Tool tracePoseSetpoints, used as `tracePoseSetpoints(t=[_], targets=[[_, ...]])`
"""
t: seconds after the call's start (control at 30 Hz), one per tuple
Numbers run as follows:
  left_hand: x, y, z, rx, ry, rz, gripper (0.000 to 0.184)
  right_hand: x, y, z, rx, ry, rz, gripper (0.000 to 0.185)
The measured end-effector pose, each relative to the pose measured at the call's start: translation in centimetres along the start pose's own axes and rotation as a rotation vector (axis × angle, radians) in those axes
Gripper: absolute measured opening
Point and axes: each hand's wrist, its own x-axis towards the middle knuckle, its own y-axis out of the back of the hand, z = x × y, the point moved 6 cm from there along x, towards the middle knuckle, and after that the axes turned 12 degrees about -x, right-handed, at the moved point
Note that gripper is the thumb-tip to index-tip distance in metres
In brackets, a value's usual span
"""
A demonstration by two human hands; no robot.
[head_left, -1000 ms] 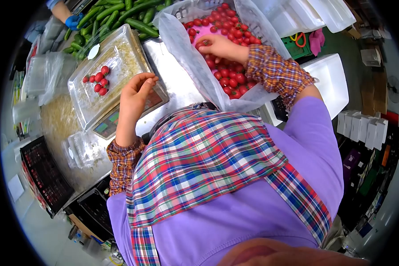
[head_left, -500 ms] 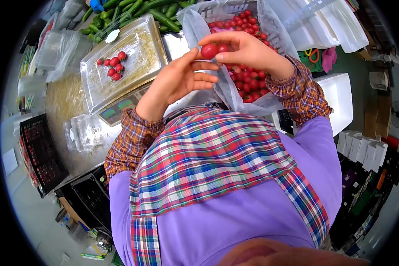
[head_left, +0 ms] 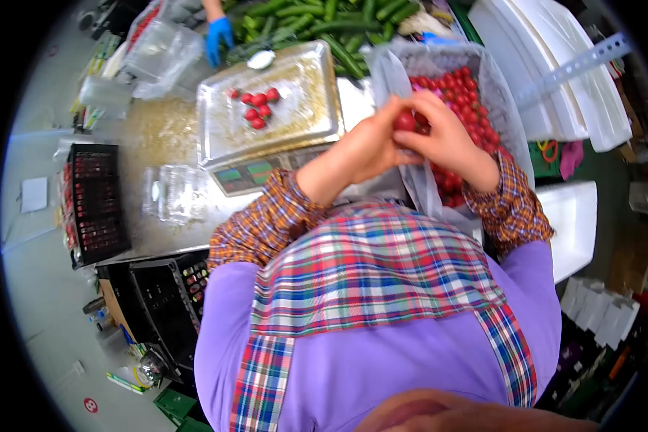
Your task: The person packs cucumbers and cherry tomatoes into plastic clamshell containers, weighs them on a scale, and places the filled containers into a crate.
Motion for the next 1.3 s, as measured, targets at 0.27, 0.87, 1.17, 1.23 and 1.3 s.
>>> tracePoseSetpoints(t=[0.27,0.87,1.17,1.23,1.3], targets=[[-13.8,16.9,23.4,1.564,-0.981,0.936,0.023,-2.9,2.8,7.6,0.019,-0.419,0.004,0.028],[-8.6,4.3,18.8,1.649,-1.028,0.539,0.020,7.1,-6.6,-1.4,1.479,-0.738,-0.469,0.047],[-11.2,8.7,21.1,1.683,-1.189,0.899,0.043,-1.4,-2.3,7.0,1.596,-0.793,-0.163,0.013],[-13.6,17.8,23.2,1.726,-0.730,1.206,0.041,-2.6,0.2,8.8,1.177,-0.717,-0.106,0.011],[-14.3,20.6,22.0,1.455,-0.384,1.170,0.036,-2.8,2.0,10.9,0.436,-0.580,0.014,0.017]])
